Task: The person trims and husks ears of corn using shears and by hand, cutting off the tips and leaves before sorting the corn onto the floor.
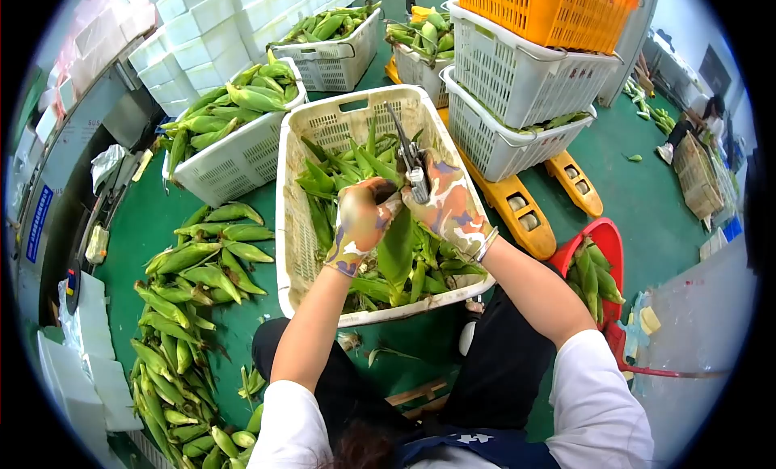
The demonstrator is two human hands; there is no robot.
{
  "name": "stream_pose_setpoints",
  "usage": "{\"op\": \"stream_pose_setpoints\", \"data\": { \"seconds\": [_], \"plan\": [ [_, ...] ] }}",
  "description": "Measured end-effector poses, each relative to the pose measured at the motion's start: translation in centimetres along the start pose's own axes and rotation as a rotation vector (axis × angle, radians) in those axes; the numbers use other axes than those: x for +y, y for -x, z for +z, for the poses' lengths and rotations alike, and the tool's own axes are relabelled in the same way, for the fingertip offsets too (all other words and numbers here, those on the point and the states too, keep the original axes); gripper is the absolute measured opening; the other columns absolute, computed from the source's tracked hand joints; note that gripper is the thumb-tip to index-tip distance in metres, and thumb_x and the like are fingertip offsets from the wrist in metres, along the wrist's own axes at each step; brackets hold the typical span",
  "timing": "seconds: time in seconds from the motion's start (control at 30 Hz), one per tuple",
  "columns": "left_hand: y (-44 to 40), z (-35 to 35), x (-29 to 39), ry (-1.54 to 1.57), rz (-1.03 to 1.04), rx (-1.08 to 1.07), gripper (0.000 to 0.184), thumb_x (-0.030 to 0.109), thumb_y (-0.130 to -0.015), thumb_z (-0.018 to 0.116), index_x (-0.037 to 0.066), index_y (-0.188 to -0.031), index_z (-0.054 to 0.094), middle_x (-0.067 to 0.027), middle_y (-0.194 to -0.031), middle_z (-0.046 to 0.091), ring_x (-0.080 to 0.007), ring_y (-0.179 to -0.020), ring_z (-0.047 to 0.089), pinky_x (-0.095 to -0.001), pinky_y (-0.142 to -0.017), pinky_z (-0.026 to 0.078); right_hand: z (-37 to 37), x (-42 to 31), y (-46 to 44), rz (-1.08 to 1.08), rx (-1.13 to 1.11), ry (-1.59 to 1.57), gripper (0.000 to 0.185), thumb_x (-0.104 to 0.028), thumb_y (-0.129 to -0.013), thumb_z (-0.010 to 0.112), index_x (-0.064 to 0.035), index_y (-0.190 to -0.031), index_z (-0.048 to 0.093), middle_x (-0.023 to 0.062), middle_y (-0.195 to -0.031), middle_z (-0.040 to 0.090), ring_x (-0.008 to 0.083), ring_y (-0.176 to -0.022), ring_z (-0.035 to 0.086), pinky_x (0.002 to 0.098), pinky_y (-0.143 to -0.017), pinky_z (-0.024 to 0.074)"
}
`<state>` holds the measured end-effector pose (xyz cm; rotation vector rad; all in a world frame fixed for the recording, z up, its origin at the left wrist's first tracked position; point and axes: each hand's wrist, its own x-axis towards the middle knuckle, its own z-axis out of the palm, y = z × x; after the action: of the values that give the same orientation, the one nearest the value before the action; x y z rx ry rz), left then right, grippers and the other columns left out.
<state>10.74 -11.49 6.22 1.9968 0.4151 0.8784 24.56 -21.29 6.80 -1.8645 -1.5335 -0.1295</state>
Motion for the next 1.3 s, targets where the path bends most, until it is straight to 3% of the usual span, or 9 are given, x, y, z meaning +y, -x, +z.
{"op": "stream_pose_setpoints", "data": {
  "seconds": [0.43, 0.53, 0.6, 0.7, 0.9, 1.1, 1.17, 1.23, 1.3],
  "plan": [
    [0.8, 1.6, -2.2, -0.248, 0.218, 0.373, 0.018, 0.013, -0.07, 0.064, -0.002, -0.081, 0.063, -0.0162, -0.075, 0.062, -0.0281, -0.069, 0.061, -0.0332, -0.063, 0.048, 1.6, -2.3, -0.6, 0.282, 0.126, -0.17, 0.065, -0.037, -0.071, 0.067, 0.0032, -0.117, 0.045, 0.0147, -0.082, 0.061, 0.0273, -0.07, 0.059, 0.0344, -0.06, 0.0475],
    [-0.2, -0.3, -5.7, 0.255, -0.341, 0.745, 0.008, 0.009, -0.075, 0.063, 0.003, -0.08, 0.061, -0.0064, -0.077, 0.06, -0.0143, -0.065, 0.055, -0.0265, -0.058, 0.048, 3.4, 0.2, 1.0, 0.386, 0.218, -0.605, 0.042, -0.027, -0.069, 0.069, 0.0009, -0.098, 0.054, 0.0123, -0.074, 0.059, 0.0229, -0.065, 0.058, 0.0328, -0.057, 0.0468],
    [-1.0, -5.8, -11.2, 0.512, -0.159, 0.88, 0.006, 0.004, -0.08, 0.059, 0.001, -0.076, 0.057, -0.008, -0.076, 0.059, -0.0133, -0.056, 0.053, -0.0257, -0.049, 0.045, 0.1, -0.7, 1.8, 0.296, 0.367, -0.537, 0.032, -0.015, -0.07, 0.068, 0.0013, -0.095, 0.055, 0.0085, -0.078, 0.06, 0.0178, -0.067, 0.057, 0.0292, -0.06, 0.0474],
    [0.0, -6.4, -6.0, 0.446, -0.178, 0.661, 0.013, 0.012, -0.079, 0.064, 0.0, -0.081, 0.06, -0.0087, -0.065, 0.061, -0.0148, -0.053, 0.058, -0.0267, -0.049, 0.048, -0.1, 2.0, 2.1, 0.388, 0.266, -0.992, 0.022, -0.003, -0.078, 0.063, 0.0017, -0.097, 0.054, 0.0041, -0.083, 0.06, 0.0111, -0.067, 0.055, 0.0221, -0.059, 0.0456],
    [1.6, -0.5, -3.0, 0.291, -0.159, -0.108, 0.061, 0.033, -0.07, 0.074, -0.002, -0.114, 0.05, -0.0165, -0.107, 0.058, -0.0258, -0.099, 0.056, -0.0345, -0.086, 0.045, -0.2, 2.6, 1.9, 0.385, 0.18, -1.008, 0.018, -0.009, -0.085, 0.055, 0.0047, -0.096, 0.058, 0.0068, -0.089, 0.061, 0.0131, -0.077, 0.056, 0.0248, -0.068, 0.0452],
    [2.0, 3.4, -0.3, -0.139, 0.253, 0.14, 0.034, 0.012, -0.075, 0.061, -0.005, -0.104, 0.054, -0.0246, -0.1, 0.055, -0.0392, -0.093, 0.052, -0.0397, -0.081, 0.044, -0.7, 0.2, 2.6, 0.163, 0.111, -0.754, 0.028, -0.019, -0.09, 0.041, 0.0021, -0.089, 0.059, 0.0067, -0.081, 0.061, 0.0136, -0.071, 0.057, 0.0259, -0.067, 0.046],
    [2.0, 3.2, -0.7, -0.227, 0.189, 0.107, 0.027, 0.01, -0.082, 0.057, -0.004, -0.105, 0.054, -0.0179, -0.099, 0.059, -0.0288, -0.088, 0.058, -0.034, -0.079, 0.045, -1.0, 0.2, 2.7, 0.194, 0.117, -0.678, 0.029, -0.023, -0.089, 0.043, 0.0019, -0.087, 0.059, 0.006, -0.08, 0.061, 0.0115, -0.071, 0.056, 0.0248, -0.065, 0.0457],
    [1.5, 3.4, -1.5, 0.549, -0.042, 0.192, 0.018, 0.005, -0.084, 0.055, -0.004, -0.099, 0.057, -0.0113, -0.093, 0.061, -0.0193, -0.084, 0.059, -0.0291, -0.076, 0.046, -1.0, 0.4, 3.0, 0.281, 0.122, -0.84, 0.03, -0.024, -0.089, 0.045, 0.0023, -0.088, 0.059, 0.0053, -0.079, 0.06, 0.0103, -0.07, 0.055, 0.0234, -0.063, 0.045],
    [1.3, 3.0, -2.6, 0.139, 0.248, 0.244, 0.014, 0.004, -0.086, 0.053, -0.005, -0.097, 0.056, -0.009, -0.091, 0.061, -0.0152, -0.083, 0.058, -0.0261, -0.074, 0.046, -1.5, 0.8, 3.4, 0.248, 0.056, -0.764, 0.025, -0.015, -0.09, 0.043, 0.0054, -0.095, 0.058, 0.0108, -0.09, 0.061, 0.0172, -0.081, 0.058, 0.0277, -0.073, 0.0464]
  ]
}}
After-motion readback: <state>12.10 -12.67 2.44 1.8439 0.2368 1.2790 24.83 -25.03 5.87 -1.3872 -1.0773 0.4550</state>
